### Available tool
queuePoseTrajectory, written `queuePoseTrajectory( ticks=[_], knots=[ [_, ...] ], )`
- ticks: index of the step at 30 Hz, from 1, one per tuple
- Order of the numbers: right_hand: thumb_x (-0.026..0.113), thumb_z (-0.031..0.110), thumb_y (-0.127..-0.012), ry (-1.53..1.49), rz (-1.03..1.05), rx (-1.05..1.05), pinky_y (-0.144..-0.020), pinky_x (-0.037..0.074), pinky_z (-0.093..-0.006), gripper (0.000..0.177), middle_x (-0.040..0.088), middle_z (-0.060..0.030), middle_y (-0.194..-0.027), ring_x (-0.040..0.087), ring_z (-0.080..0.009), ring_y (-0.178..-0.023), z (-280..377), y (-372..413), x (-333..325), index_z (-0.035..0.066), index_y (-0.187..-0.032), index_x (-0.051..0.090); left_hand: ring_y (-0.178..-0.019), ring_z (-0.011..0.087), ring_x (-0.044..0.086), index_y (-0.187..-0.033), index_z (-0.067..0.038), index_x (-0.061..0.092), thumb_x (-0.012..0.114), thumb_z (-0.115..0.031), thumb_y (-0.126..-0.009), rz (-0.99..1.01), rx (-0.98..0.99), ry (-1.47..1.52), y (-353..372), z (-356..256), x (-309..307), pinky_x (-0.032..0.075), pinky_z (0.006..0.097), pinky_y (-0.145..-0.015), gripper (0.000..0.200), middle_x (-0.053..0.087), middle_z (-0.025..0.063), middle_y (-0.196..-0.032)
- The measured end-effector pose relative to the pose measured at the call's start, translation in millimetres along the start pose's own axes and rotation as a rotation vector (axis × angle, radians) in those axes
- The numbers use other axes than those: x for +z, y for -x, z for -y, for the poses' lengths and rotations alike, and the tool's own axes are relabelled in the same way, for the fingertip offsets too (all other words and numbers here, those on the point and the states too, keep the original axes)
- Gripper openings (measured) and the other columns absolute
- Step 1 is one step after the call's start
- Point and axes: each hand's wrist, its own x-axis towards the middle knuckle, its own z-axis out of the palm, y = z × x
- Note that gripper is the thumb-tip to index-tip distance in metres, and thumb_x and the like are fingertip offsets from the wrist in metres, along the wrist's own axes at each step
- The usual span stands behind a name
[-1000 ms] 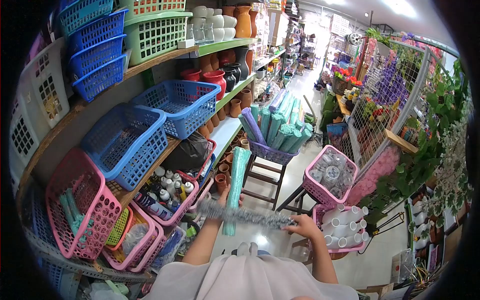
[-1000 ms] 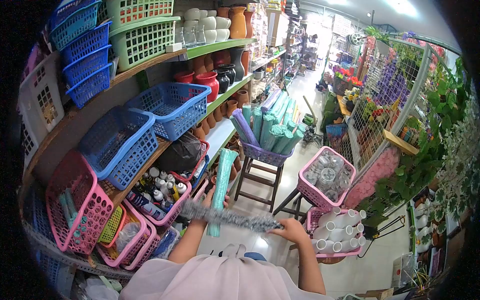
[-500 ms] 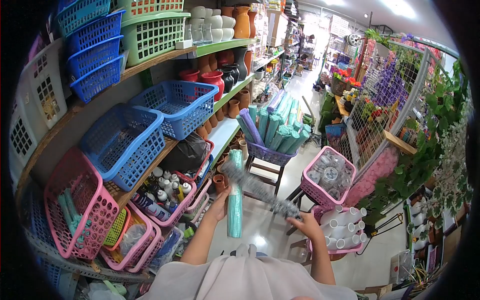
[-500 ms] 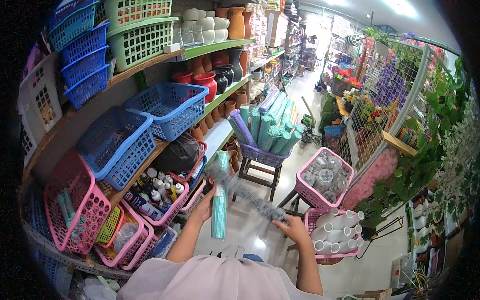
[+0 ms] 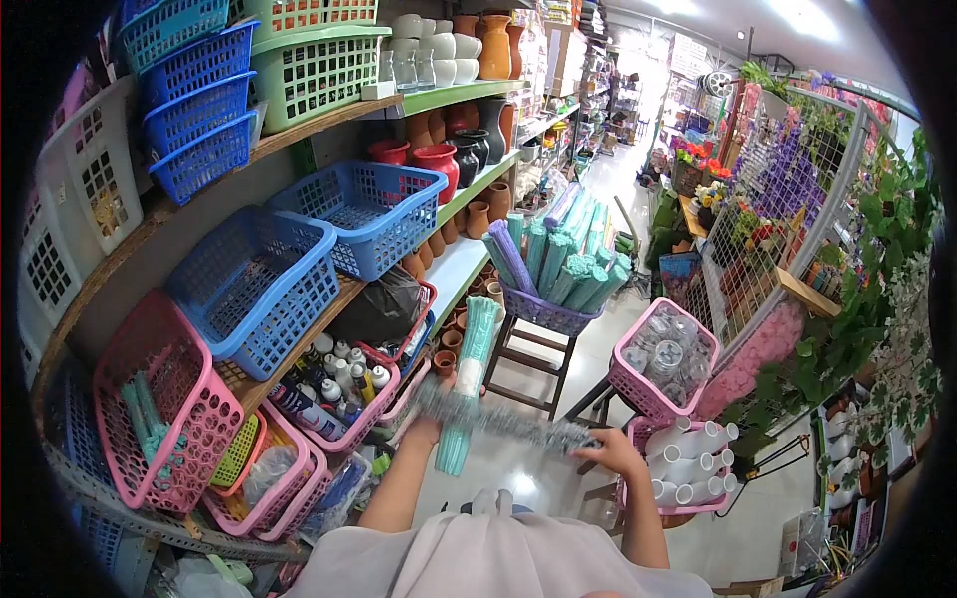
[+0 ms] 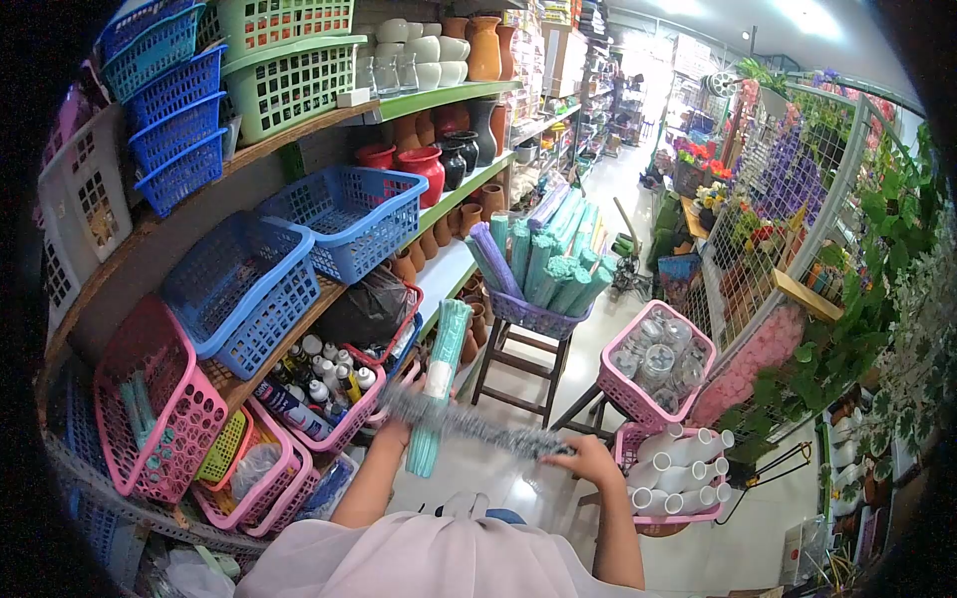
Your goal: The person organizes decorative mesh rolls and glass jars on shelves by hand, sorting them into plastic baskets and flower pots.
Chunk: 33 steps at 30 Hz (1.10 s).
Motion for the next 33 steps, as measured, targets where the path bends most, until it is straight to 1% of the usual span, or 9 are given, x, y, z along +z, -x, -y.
queuePoseTrajectory(
  ticks=[2,7,9,11,13,18,23,26,33],
  knots=[
    [0.074,0.042,-0.076,-0.069,-0.231,0.154,-0.065,0.049,-0.0359,0.043,0.066,-0.0178,-0.072,0.063,-0.0244,-0.063,-7.5,-9.7,6.6,0.004,-0.097,0.070,-0.085,0.0227,0.064,-0.121,-0.002,0.052,0.044,-0.051,-0.095,-0.021,-0.070,0.068,7.0,2.5,7.0,0.056,0.0378,-0.075,0.056,0.064,0.0113,-0.101],
    [0.074,0.041,-0.077,-0.089,-0.105,-0.066,-0.064,0.048,-0.0367,0.042,0.064,-0.0162,-0.069,0.060,-0.0265,-0.060,5.8,-3.9,6.8,0.005,-0.096,0.070,-0.089,0.0238,0.064,-0.124,-0.004,0.051,0.042,-0.049,-0.096,-0.038,0.033,0.054,-1.5,9.7,-0.9,0.056,0.0377,-0.075,0.054,0.063,0.0121,-0.106],
    [0.074,0.041,-0.077,0.146,-0.035,-0.150,-0.063,0.048,-0.0368,0.041,0.063,-0.0161,-0.068,0.059,-0.0275,-0.059,0.5,-1.0,-1.4,0.005,-0.096,0.070,-0.094,0.0257,0.064,-0.127,-0.007,0.049,0.041,-0.047,-0.097,0.306,-0.201,0.111,-6.7,1.3,-11.9,0.056,0.0395,-0.076,0.050,0.060,0.0115,-0.112],
    [0.074,0.041,-0.076,0.008,-0.052,-0.003,-0.062,0.048,-0.0364,0.041,0.064,-0.0169,-0.069,0.060,-0.0285,-0.060,1.1,-0.7,0.2,0.004,-0.094,0.070,-0.095,0.0270,0.064,-0.131,-0.010,0.044,0.048,-0.038,-0.097,-0.119,-0.081,0.130,3.2,7.3,18.9,0.056,0.0432,-0.076,0.045,0.061,0.0121,-0.112],
    [0.074,0.043,-0.076,-0.089,-0.323,0.258,-0.061,0.047,-0.0370,0.044,0.064,-0.0173,-0.070,0.061,-0.0297,-0.060,24.5,1.9,-2.7,0.003,-0.093,0.070,-0.093,0.0258,0.064,-0.132,-0.010,0.044,0.052,-0.034,-0.096,0.008,-0.019,-0.026,2.7,7.3,27.0,0.056,0.0433,-0.076,0.044,0.061,0.0116,-0.108],
    [0.072,0.038,-0.079,0.151,-0.042,-0.103,-0.071,0.048,-0.0388,0.039,0.066,-0.0184,-0.084,0.064,-0.0316,-0.078,-5.2,6.2,1.0,0.002,-0.093,0.069,-0.085,0.0217,0.064,-0.129,-0.012,0.047,0.051,-0.039,-0.095,-0.012,-0.052,-0.211,-36.9,26.7,-17.8,0.056,0.0386,-0.071,0.044,0.061,0.0095,-0.103],
    [0.071,0.038,-0.080,-0.050,-0.335,0.223,-0.074,0.048,-0.0376,0.038,0.066,-0.0175,-0.090,0.064,-0.0319,-0.082,4.0,11.2,-7.9,0.003,-0.095,0.069,-0.075,0.0184,0.063,-0.132,-0.007,0.045,0.042,-0.045,-0.098,-0.041,0.009,-0.343,-27.3,22.2,45.9,0.054,0.0344,-0.067,0.051,0.062,0.0084,-0.095],
    [0.071,0.038,-0.080,-0.006,-0.313,-0.013,-0.070,0.050,-0.0376,0.039,0.065,-0.0158,-0.087,0.064,-0.0302,-0.078,-18.8,16.5,-1.3,0.002,-0.096,0.068,-0.075,0.0196,0.062,-0.134,-0.018,0.050,0.043,-0.052,-0.095,-0.058,-0.130,-0.402,-56.9,42.7,6.8,0.054,0.0328,-0.069,0.051,0.060,0.0052,-0.107],
    [0.076,0.030,-0.074,-0.325,-0.550,0.403,-0.069,0.045,-0.0382,0.034,0.063,-0.0144,-0.081,0.059,-0.0289,-0.074,-11.3,30.8,-26.7,0.002,-0.093,0.068,-0.078,0.0165,0.062,-0.143,-0.018,0.037,0.043,-0.040,-0.099,0.120,-0.141,-0.409,-81.8,49.6,74.5,0.055,0.0309,-0.067,0.049,0.060,0.0058,-0.110]
  ],
)
